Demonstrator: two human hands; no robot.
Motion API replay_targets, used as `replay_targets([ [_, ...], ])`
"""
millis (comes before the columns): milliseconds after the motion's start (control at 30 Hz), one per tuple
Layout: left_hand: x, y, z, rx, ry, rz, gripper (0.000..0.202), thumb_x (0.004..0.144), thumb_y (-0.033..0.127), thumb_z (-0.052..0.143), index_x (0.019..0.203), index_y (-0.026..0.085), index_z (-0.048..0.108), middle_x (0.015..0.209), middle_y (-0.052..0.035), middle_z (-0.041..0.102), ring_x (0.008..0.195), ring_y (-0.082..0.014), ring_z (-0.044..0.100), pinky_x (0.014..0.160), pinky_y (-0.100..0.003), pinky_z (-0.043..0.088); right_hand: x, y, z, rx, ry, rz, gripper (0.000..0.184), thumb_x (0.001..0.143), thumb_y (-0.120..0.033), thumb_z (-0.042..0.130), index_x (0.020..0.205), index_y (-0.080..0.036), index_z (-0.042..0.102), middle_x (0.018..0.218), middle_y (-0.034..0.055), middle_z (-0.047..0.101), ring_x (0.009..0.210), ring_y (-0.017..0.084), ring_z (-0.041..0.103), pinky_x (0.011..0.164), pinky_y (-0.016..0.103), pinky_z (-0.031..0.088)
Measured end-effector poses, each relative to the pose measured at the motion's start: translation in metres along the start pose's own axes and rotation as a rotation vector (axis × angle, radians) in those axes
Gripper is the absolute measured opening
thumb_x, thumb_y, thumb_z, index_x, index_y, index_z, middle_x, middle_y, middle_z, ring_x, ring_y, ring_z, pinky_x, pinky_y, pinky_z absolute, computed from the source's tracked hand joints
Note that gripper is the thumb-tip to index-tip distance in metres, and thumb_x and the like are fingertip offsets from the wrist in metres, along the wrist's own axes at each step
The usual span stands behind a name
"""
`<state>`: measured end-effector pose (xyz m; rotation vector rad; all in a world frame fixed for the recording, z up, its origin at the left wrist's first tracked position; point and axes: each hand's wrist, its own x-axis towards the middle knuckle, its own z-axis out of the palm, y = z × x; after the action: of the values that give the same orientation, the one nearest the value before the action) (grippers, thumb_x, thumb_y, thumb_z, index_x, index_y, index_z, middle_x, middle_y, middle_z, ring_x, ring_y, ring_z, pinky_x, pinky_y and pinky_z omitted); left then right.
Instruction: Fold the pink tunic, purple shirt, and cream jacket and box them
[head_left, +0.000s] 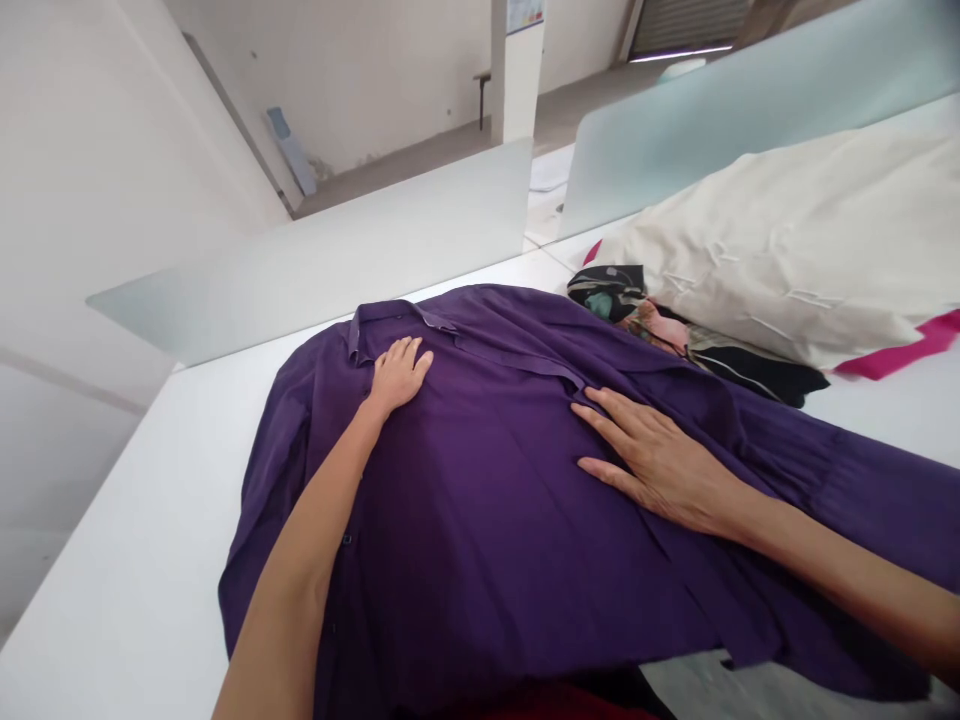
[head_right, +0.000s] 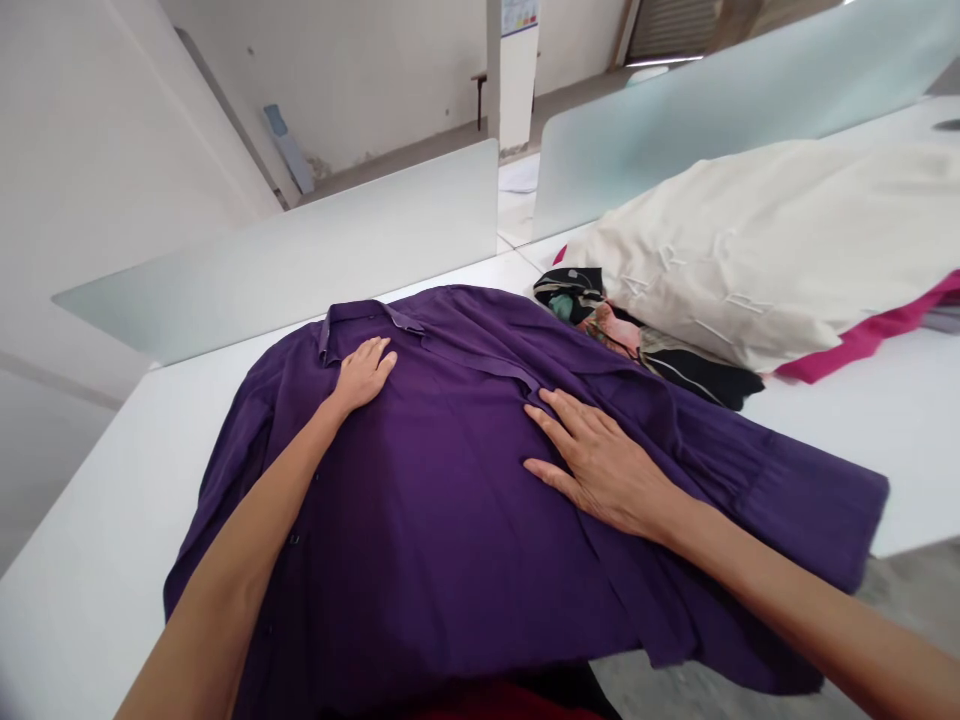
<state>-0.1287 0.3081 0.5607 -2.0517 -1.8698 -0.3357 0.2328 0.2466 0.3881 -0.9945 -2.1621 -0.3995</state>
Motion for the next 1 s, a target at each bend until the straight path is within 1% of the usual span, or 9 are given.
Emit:
replay_targets([
  [167,0.014,0.006,0.002,0.038,0.106,-0.007,0.057,0.11,0.04,0.032,0.159,0.015,0.048,0.168,-0.0149,0.045,0.158,-0.0255,0.037,0.13,-0.046,0.029,0.023,-0.013,-0.035,-0.019,0.053,-0.028,0.067,0.109,-0.066,0.031,0.144,-0.02,0.067,0.154,0.0164,0.056,0.138,0.035,0.058,0.108,0.055,0.055],
  [267,0.027,0.012,0.001,0.057,0.189,-0.018,0.056,0.109,0.039,0.034,0.157,0.015,0.05,0.168,-0.0153,0.044,0.159,-0.0267,0.036,0.129,-0.044,0.031,0.062,-0.014,-0.053,0.023,0.144,-0.034,0.059,0.111,-0.058,0.033,0.138,-0.02,0.07,0.152,0.014,0.059,0.136,0.033,0.06,0.11,0.054,0.053],
  [333,0.035,0.016,0.001,0.065,0.212,-0.023,0.056,0.108,0.039,0.035,0.157,0.015,0.051,0.169,-0.0156,0.043,0.16,-0.0277,0.034,0.129,-0.044,0.031,0.095,-0.006,-0.053,0.076,0.153,-0.049,0.058,0.111,-0.056,0.035,0.138,-0.018,0.069,0.152,0.0138,0.059,0.138,0.033,0.058,0.116,0.054,0.049],
  [500,0.039,0.02,0.009,0.059,0.137,0.003,0.058,0.109,0.041,0.036,0.158,0.012,0.048,0.166,-0.017,0.047,0.158,-0.0278,0.038,0.129,-0.044,0.03,0.184,0.023,-0.011,0.183,-0.018,0.028,0.062,0.108,-0.052,0.037,0.147,-0.012,0.062,0.156,0.0166,0.055,0.146,0.031,0.052,0.124,0.05,0.042],
  [633,0.037,0.018,0.014,0.036,0.158,0.0,0.052,0.11,0.037,0.034,0.152,0.014,0.054,0.162,-0.0153,0.053,0.155,-0.027,0.041,0.128,-0.043,0.03,0.237,0.026,0.026,0.155,-0.184,0.11,0.066,0.107,-0.051,0.038,0.157,-0.011,0.054,0.163,0.0167,0.048,0.15,0.034,0.046,0.123,0.052,0.042],
  [733,0.042,0.017,0.014,-0.029,0.162,-0.029,0.048,0.11,0.038,0.037,0.144,0.015,0.061,0.16,-0.0146,0.055,0.153,-0.0271,0.042,0.127,-0.043,0.031,0.257,0.022,0.046,0.054,-0.256,0.125,0.067,0.107,-0.051,0.036,0.16,-0.013,0.051,0.167,0.0159,0.042,0.154,0.036,0.039,0.123,0.057,0.039],
  [833,0.055,0.017,0.009,-0.152,0.128,-0.073,0.05,0.11,0.045,0.036,0.14,0.018,0.065,0.159,-0.0124,0.056,0.151,-0.0278,0.045,0.126,-0.047,0.032,0.269,0.02,0.06,-0.032,-0.234,0.134,0.067,0.108,-0.051,0.03,0.16,-0.015,0.05,0.168,0.0155,0.04,0.155,0.037,0.037,0.122,0.06,0.039],
  [933,0.073,0.02,0.002,-0.281,0.064,-0.188,0.062,0.109,0.06,0.03,0.127,0.02,0.073,0.154,-0.0126,0.061,0.147,-0.0335,0.048,0.122,-0.053,0.033,0.278,0.022,0.065,-0.064,-0.242,0.127,0.069,0.107,-0.051,0.028,0.159,-0.011,0.051,0.167,0.0173,0.042,0.153,0.037,0.039,0.12,0.059,0.041],
  [1000,0.084,0.023,-0.002,-0.336,0.07,-0.261,0.065,0.104,0.069,0.036,0.111,0.021,0.078,0.144,-0.0151,0.067,0.143,-0.0372,0.05,0.118,-0.053,0.035,0.282,0.025,0.063,-0.071,-0.261,0.1,0.069,0.106,-0.053,0.03,0.157,-0.012,0.053,0.165,0.0167,0.044,0.15,0.038,0.043,0.119,0.058,0.042],
])
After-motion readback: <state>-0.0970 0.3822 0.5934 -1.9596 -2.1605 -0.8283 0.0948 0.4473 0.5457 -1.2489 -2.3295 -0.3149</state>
